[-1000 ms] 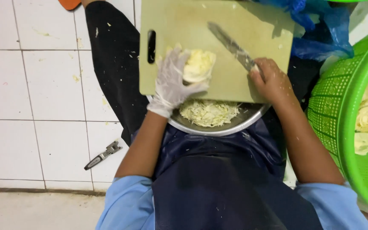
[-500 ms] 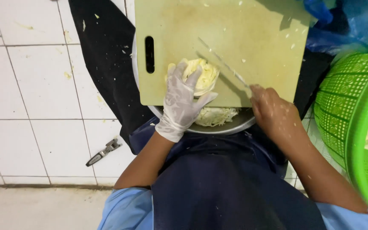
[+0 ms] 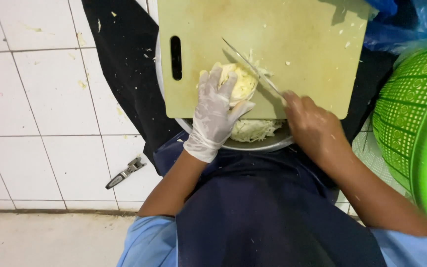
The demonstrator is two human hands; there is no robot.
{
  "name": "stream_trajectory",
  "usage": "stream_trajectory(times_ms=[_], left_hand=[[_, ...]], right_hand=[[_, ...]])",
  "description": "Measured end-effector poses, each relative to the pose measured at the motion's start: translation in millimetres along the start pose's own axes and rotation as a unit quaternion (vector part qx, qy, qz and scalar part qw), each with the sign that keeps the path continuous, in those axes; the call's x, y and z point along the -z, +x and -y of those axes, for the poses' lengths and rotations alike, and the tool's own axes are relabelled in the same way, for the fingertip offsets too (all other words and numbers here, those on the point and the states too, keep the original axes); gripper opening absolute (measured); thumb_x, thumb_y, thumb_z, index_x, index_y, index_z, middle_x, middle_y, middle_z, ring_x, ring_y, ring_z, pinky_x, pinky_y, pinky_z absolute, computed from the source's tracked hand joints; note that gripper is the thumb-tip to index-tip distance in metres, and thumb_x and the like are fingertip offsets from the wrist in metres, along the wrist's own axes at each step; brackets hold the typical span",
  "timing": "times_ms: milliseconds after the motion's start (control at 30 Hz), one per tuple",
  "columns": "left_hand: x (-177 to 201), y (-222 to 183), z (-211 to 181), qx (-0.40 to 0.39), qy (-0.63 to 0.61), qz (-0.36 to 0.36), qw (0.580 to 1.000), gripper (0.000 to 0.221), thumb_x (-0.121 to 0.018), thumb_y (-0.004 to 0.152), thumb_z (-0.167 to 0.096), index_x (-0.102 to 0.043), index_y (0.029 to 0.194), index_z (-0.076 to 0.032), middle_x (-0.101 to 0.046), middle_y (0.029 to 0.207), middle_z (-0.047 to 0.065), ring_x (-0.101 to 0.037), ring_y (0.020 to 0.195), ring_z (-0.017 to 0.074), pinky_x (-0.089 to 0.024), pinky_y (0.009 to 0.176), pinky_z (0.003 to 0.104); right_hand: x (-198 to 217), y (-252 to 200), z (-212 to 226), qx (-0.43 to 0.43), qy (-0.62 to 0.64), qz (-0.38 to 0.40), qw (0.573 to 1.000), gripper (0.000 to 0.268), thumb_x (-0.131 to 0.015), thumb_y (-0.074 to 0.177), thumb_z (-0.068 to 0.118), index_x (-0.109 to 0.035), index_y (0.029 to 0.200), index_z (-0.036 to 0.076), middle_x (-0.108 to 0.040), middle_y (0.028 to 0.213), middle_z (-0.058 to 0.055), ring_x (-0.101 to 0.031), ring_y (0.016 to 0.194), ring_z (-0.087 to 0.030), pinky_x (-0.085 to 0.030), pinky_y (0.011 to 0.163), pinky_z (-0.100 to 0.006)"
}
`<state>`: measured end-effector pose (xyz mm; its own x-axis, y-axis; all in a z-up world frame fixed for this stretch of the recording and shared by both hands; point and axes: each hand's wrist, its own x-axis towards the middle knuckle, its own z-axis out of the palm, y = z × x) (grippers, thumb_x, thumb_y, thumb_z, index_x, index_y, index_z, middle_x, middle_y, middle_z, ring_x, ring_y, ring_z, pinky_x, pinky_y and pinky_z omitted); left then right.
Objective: Shredding a head of cabbage using a knife on a cutting board while sitting on the floor.
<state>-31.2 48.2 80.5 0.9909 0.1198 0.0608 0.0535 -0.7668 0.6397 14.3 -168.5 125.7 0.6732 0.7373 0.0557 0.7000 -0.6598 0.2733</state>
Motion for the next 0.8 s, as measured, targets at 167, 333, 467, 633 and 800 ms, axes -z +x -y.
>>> stream_trajectory(times_ms=[167,333,467,633,800], left_hand=[[-2.7,1.9,-1.6,-0.001,-0.007,-0.007,1.0,0.059,-0.074,0.081,-0.047,-0.062,0.117,-0.002,-0.049,0.124,0.029,-0.04,0.122,0.0568,-0.036,0.102,0.061],[-4.4,2.2,-1.9,-0.005,-0.006,-0.022,1.0,0.062,-0.075,0.079,-0.05,-0.061,0.116,-0.003,-0.048,0.124,0.028,-0.04,0.121,0.0588,-0.035,0.102,0.062],[-8.4,-1.7,0.9,0.003,-0.018,-0.026,0.999,0.06,-0.076,0.078,-0.048,-0.06,0.116,-0.005,-0.047,0.127,0.026,-0.04,0.122,0.0586,-0.035,0.103,0.062],[-3.2,-0.9,-5.9,0.007,-0.013,-0.024,1.0,0.063,-0.076,0.077,-0.05,-0.06,0.116,-0.004,-0.047,0.125,0.028,-0.041,0.122,0.0559,-0.032,0.106,0.059],[0.5,-7.6,-0.4,0.007,-0.041,0.012,0.999,0.053,-0.075,0.084,-0.036,-0.059,0.123,-0.004,-0.044,0.131,0.029,-0.039,0.125,0.0556,-0.028,0.108,0.06]], right_hand=[[-10.4,-14.5,13.6,0.009,-0.027,0.036,0.999,0.034,-0.052,0.083,0.024,-0.053,0.117,0.022,-0.049,0.073,0.008,-0.059,0.05,-0.011,-0.048,0.043,-0.024],[-29.8,10.5,15.6,-0.023,0.154,0.058,0.986,0.035,-0.047,0.09,0.016,-0.047,0.124,0.011,-0.051,0.074,-0.003,-0.062,0.05,-0.026,-0.051,0.041,-0.038],[3.6,-17.8,8.8,0.013,0.025,0.011,1.0,0.028,-0.049,0.089,0.024,-0.053,0.116,0.02,-0.049,0.073,0.006,-0.06,0.051,-0.015,-0.049,0.045,-0.026],[-15.6,-9.9,19.9,0.003,-0.038,-0.026,0.999,0.032,-0.047,0.089,0.023,-0.054,0.121,0.023,-0.046,0.073,0.006,-0.057,0.052,-0.011,-0.048,0.047,-0.023],[-3.3,16.9,6.8,-0.069,0.279,0.238,0.928,0.029,-0.035,0.096,0.023,-0.041,0.123,0.014,-0.055,0.086,-0.015,-0.065,0.068,-0.045,-0.052,0.057,-0.055]])
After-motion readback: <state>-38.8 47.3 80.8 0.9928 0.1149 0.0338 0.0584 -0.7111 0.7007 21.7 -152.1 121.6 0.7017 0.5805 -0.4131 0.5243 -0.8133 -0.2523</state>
